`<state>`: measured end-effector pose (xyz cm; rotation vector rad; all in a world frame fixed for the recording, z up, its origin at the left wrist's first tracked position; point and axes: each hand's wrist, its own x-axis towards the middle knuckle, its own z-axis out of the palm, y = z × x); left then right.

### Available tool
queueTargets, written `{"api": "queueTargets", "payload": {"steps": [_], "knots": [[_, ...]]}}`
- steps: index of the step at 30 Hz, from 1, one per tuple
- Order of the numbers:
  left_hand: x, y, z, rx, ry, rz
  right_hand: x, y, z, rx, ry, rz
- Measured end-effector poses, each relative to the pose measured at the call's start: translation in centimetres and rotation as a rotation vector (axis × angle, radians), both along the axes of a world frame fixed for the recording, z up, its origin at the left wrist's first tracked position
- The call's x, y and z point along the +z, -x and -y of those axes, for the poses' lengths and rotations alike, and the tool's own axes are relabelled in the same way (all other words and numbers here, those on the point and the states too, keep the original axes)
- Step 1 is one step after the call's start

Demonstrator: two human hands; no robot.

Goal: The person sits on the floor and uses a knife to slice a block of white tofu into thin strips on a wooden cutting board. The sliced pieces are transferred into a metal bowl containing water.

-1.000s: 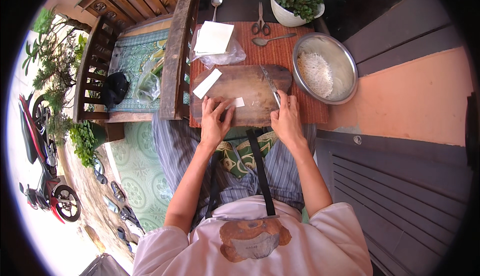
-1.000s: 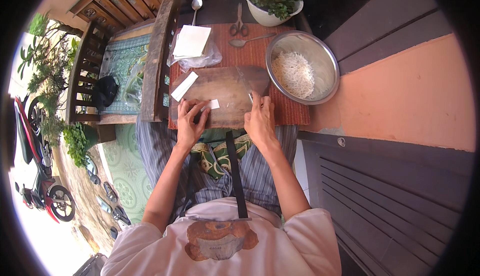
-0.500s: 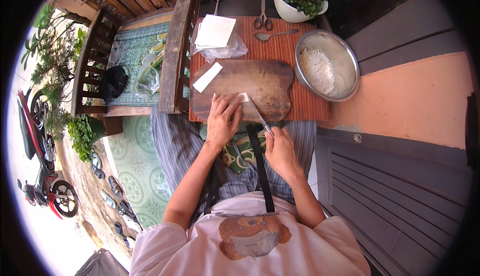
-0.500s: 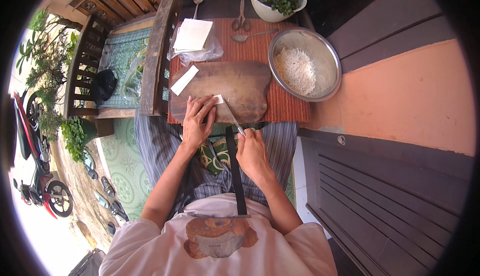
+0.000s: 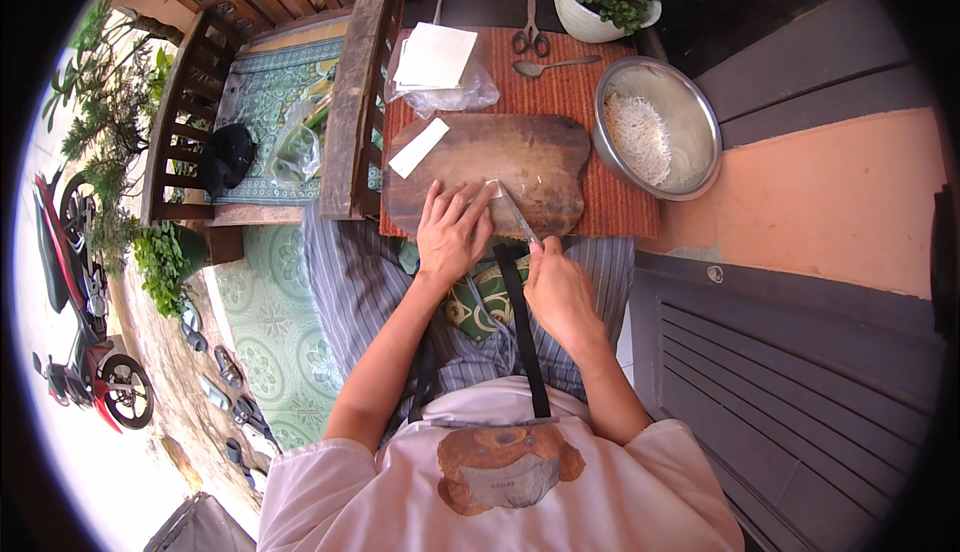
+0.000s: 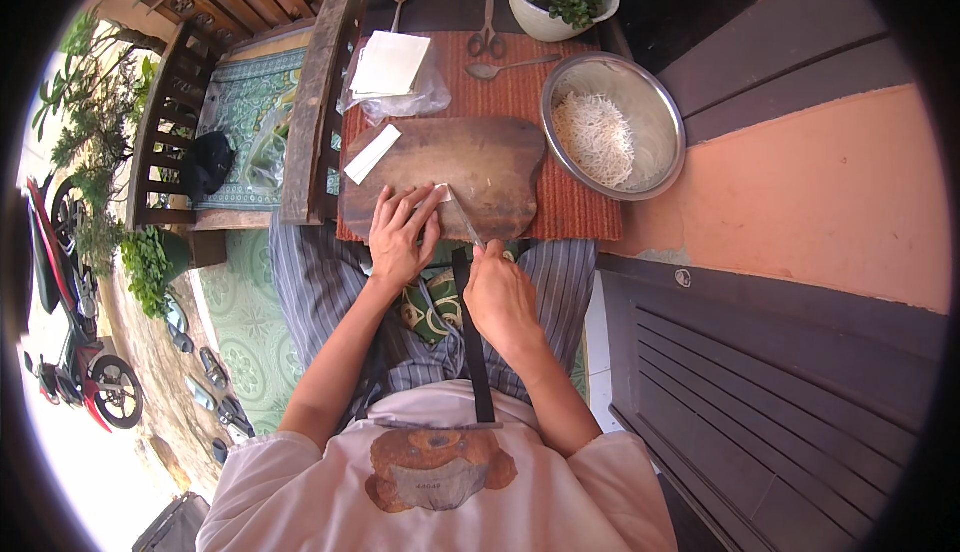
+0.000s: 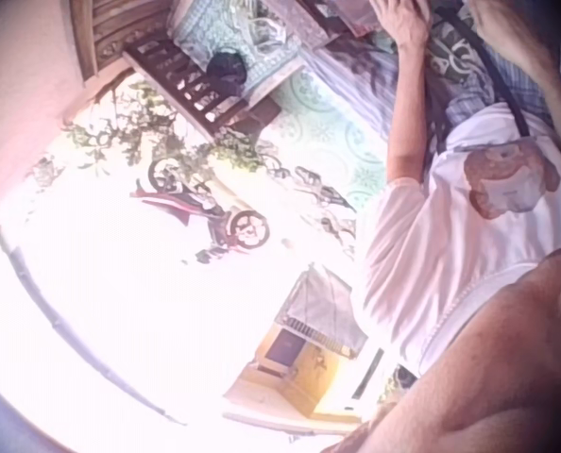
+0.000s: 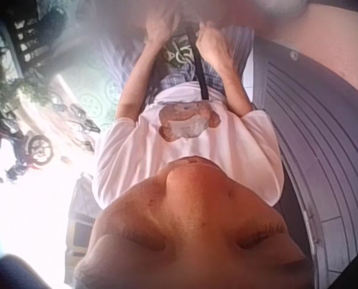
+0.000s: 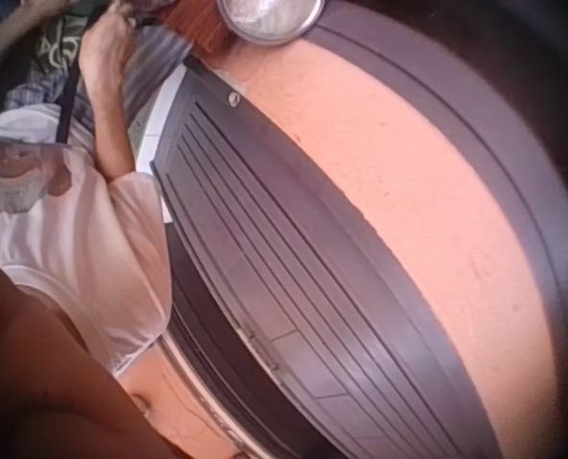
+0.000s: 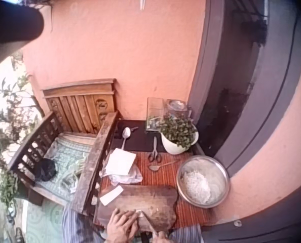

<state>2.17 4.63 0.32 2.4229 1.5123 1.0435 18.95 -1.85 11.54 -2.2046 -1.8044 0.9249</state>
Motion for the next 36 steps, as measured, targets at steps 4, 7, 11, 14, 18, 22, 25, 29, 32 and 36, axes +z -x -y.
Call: {"api": "queueTargets", "payload": {"steps": [4, 7, 11, 14, 18, 22, 25, 29, 32, 36], "knots": [[-0.1, 0.0, 0.0, 0.009, -0.007, -0.016, 0.2, 0.7, -0.2, 0.003, -0.023, -0.005], [0.0, -0.1, 0.1, 0.020, -0.006, -0.015, 0.3, 0.9, -0.3, 0.020, -0.024, 0.010], [0.0, -0.2, 0.0, 0.024, -0.006, -0.030, 0.2, 1.1, -0.2, 0.009, -0.067, 0.021], [0.0, -0.2, 0.0, 0.028, -0.010, -0.031, 0.2, 1.3, -0.2, 0.016, -0.084, 0.029], [-0.1, -0.2, 0.0, 0.029, -0.008, -0.034, 0.4, 1.6, -0.3, 0.028, -0.080, 0.062], [-0.1, -0.3, 0.0, 0.030, -0.001, -0.032, 0.4, 2.2, -0.1, -0.026, -0.153, 0.073], [-0.2, -0.2, 0.0, 0.030, 0.005, -0.030, 0.4, 2.2, -0.2, 0.018, -0.192, 0.079], [-0.2, -0.2, 0.0, 0.029, 0.010, -0.029, 1.4, 2.4, -0.6, 0.059, -0.166, 0.100], [-0.3, -0.2, 0.0, 0.032, 0.006, -0.029, 1.7, 2.5, -1.0, 0.060, -0.123, 0.085], [-0.3, -0.2, 0.0, 0.031, -0.001, -0.021, 2.4, 3.0, -1.6, 0.035, -0.082, 0.074]]}}
